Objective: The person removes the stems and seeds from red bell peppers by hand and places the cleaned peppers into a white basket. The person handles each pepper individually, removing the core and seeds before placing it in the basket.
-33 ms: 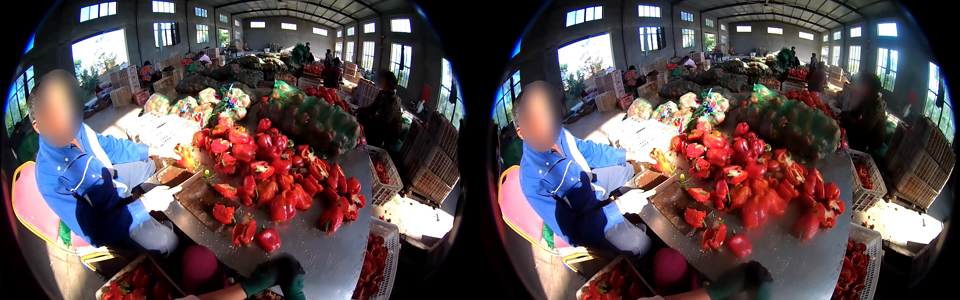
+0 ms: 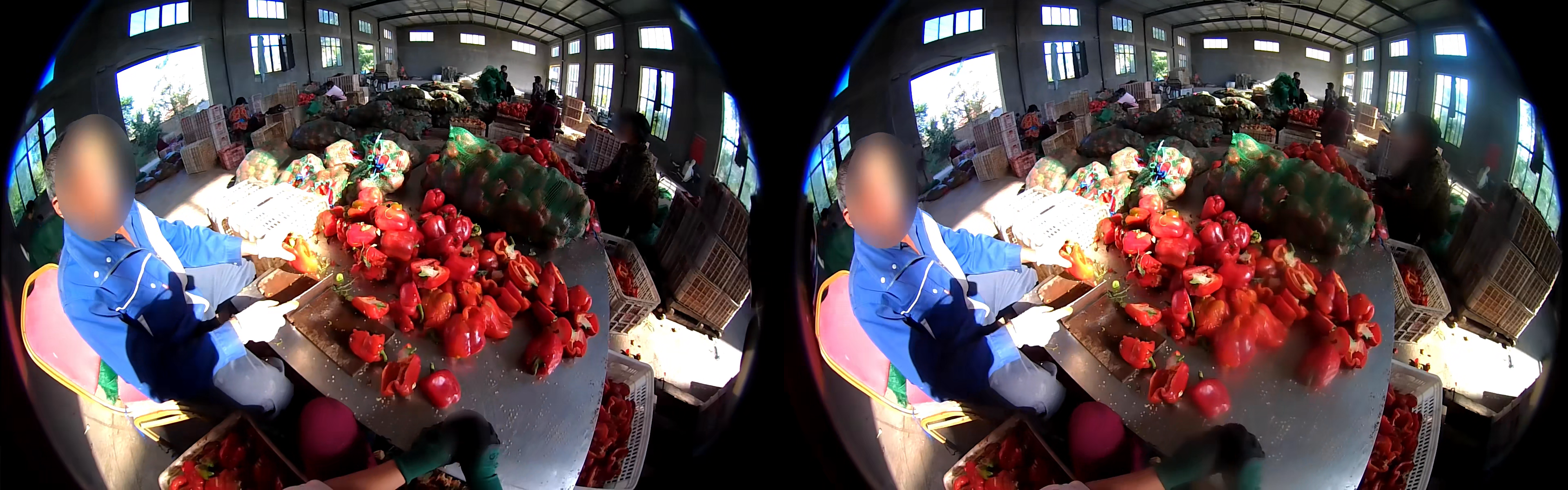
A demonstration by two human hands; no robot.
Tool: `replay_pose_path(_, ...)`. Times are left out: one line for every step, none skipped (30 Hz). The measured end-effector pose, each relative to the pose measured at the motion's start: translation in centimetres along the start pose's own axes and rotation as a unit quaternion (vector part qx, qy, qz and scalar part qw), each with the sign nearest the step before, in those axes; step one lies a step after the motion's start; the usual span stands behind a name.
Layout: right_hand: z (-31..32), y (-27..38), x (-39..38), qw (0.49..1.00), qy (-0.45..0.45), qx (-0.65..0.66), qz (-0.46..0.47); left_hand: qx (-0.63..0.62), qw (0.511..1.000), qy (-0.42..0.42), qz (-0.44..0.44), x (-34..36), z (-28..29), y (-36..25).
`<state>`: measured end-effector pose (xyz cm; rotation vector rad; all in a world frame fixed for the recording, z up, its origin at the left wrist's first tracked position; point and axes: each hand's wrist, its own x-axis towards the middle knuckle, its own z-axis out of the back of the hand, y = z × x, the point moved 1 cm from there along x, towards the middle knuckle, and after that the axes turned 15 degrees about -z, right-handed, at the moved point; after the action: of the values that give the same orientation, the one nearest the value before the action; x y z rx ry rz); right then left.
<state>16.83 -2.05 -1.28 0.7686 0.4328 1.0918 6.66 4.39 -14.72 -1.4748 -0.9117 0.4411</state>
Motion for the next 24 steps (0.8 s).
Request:
replay_pose_path(-0.1, -1.1, 0.2, 1.0, 0.015, -0.007, -0.007, 0.014, 1.0, 0.022, 0.008, -0.2, -0.1, -0.1)
replay_pose_path(-0.7, -2.0, 0.0, 0.993, 0.025, 0.113, -0.04, 0.028, 0.999, 0.042, 0.015, -0.6, -0.1, -0.3)
replay_pose_path(-0.6, -3.4, 0.1, 0.971, 0.02, 0.224, -0.077, 0.14, 0.986, 0.094, 0.002, 0.4, -0.9, -3.1)
replay_pose_path(-0.5, -4.2, 0.4, 0.936, 0.016, 0.336, -0.101, 0.132, 0.987, 0.086, 0.014, 1.5, -1.4, -6.3)
replay_pose_path(-0.4, -4.9, 0.2, 0.915, 0.023, 0.386, -0.117, 0.125, 0.989, 0.079, 0.028, 2.3, -1.8, -9.5)
replay_pose_path(-0.7, -5.1, -0.1, 0.887, 0.038, 0.441, -0.129, 0.125, 0.989, 0.062, 0.043, 2.8, -1.7, -13.2)
replay_pose_path(-0.6, -4.4, -0.6, 0.843, 0.099, 0.506, -0.152, 0.118, 0.991, 0.061, 0.002, 2.6, -1.4, -13.2)
replay_pose_path(-0.3, -3.5, -1.4, 0.791, 0.158, 0.565, -0.173, 0.138, 0.988, 0.061, -0.042, 2.5, -1.2, -13.4)
replay_pose_path(1.5, 0.7, -1.7, 0.733, 0.23, 0.627, -0.127, 0.159, 0.982, 0.057, -0.083, 2.3, -0.9, -13.6)
replay_pose_path(2.2, 2.0, -2.3, 0.738, 0.206, 0.627, -0.14, 0.205, 0.969, 0.059, -0.129, 2.3, -1.0, -13.8)
replay_pose_path(2.6, 2.9, -2.8, 0.743, 0.181, 0.626, -0.152, 0.249, 0.951, 0.059, -0.174, 2.4, -1.2, -14.0)
replay_pose_path(2.8, 3.1, -3.2, 0.745, 0.154, 0.627, -0.167, 0.303, 0.928, 0.034, -0.212, 2.6, -1.6, -14.8)
replay_pose_path(2.7, 2.9, -3.3, 0.754, 0.137, 0.619, -0.172, 0.356, 0.901, 0.011, -0.248, 3.2, -2.2, -16.1)
replay_pose_path(2.7, 2.6, -3.2, 0.763, 0.118, 0.611, -0.175, 0.406, 0.868, -0.013, -0.285, 3.8, -2.7, -17.4)
replay_pose_path(2.7, 2.4, -3.1, 0.772, 0.1, 0.602, -0.177, 0.449, 0.868, 0.04, -0.206, 4.2, -2.9, -18.4)
replay_pose_path(2.8, 2.4, -3.2, 0.775, 0.084, 0.598, -0.187, 0.489, 0.859, 0.09, -0.125, 4.5, -3.0, -19.3)
replay_pose_path(2.8, 2.6, -3.3, 0.777, 0.068, 0.594, -0.198, 0.524, 0.839, 0.141, -0.042, 4.6, -3.0, -19.6)
replay_pose_path(2.9, 2.8, -3.4, 0.778, 0.055, 0.591, -0.207, 0.528, 0.836, 0.142, -0.04, 4.1, -2.7, -19.1)
replay_pose_path(2.7, 2.6, -3.5, 0.805, 0.027, 0.559, -0.198, 0.533, 0.833, 0.146, -0.038, 3.6, -2.4, -18.2)
replay_pose_path(2.3, 2.3, -3.5, 0.829, -0.001, 0.526, -0.189, 0.538, 0.829, 0.149, -0.037, 3.2, -2.2, -17.5)
replay_pose_path(1.9, 1.6, -3.5, 0.852, -0.032, 0.491, -0.18, 0.502, 0.854, 0.136, -0.023, 3.2, -2.4, -17.8)
replay_pose_path(1.2, 0.3, -3.6, 0.867, -0.039, 0.472, -0.157, 0.464, 0.877, 0.125, -0.011, 3.3, -3.0, -18.5)
replay_pose_path(0.2, -1.6, -3.7, 0.881, -0.048, 0.452, -0.134, 0.424, 0.899, 0.115, 0.001, 3.5, -3.4, -18.8)
replay_pose_path(-0.2, -2.5, -3.7, 0.893, -0.055, 0.434, -0.109, 0.441, 0.886, 0.134, -0.042, 3.4, -2.9, -18.2)
